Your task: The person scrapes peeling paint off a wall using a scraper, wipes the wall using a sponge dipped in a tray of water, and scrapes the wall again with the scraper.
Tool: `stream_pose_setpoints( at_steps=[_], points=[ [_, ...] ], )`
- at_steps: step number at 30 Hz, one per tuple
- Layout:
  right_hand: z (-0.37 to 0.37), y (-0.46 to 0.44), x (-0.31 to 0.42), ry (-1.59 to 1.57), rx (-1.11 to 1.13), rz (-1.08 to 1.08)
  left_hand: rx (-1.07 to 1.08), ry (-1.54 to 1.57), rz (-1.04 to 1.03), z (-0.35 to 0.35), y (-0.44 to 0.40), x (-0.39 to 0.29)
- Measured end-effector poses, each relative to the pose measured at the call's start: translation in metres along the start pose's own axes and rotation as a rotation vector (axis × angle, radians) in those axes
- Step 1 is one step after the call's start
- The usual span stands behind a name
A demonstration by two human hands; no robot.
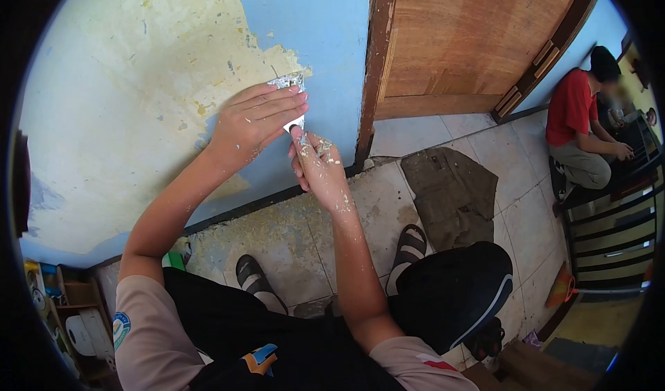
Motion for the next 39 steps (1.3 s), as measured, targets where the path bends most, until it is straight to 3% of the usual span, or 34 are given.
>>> stream_pose_setpoints(
  at_steps=[3, 5, 39],
  points=[
    [0.001, 0.008, -0.006, -0.028, -0.003, -0.112, -0.042, -0.011, -0.018, -0.002, -0.001, -0.003],
    [0.005, 0.006, -0.007, 0.002, -0.211, 0.078, -0.051, 0.004, -0.016, -0.007, -0.004, -0.002],
    [0.003, -0.023, 0.004, 0.082, -0.153, 0.084, -0.112, -0.118, -0.07, -0.005, -0.018, 0.0]
  ],
)
Point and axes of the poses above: each hand's wrist, its own y-axis away from the middle knuckle, its own z-axis out of the back of the hand, x = y × z, the point moved 5 cm from there along -y, towards the middle knuckle, and after that the axes turned 14 degrees about -x, right-handed, at the moved point
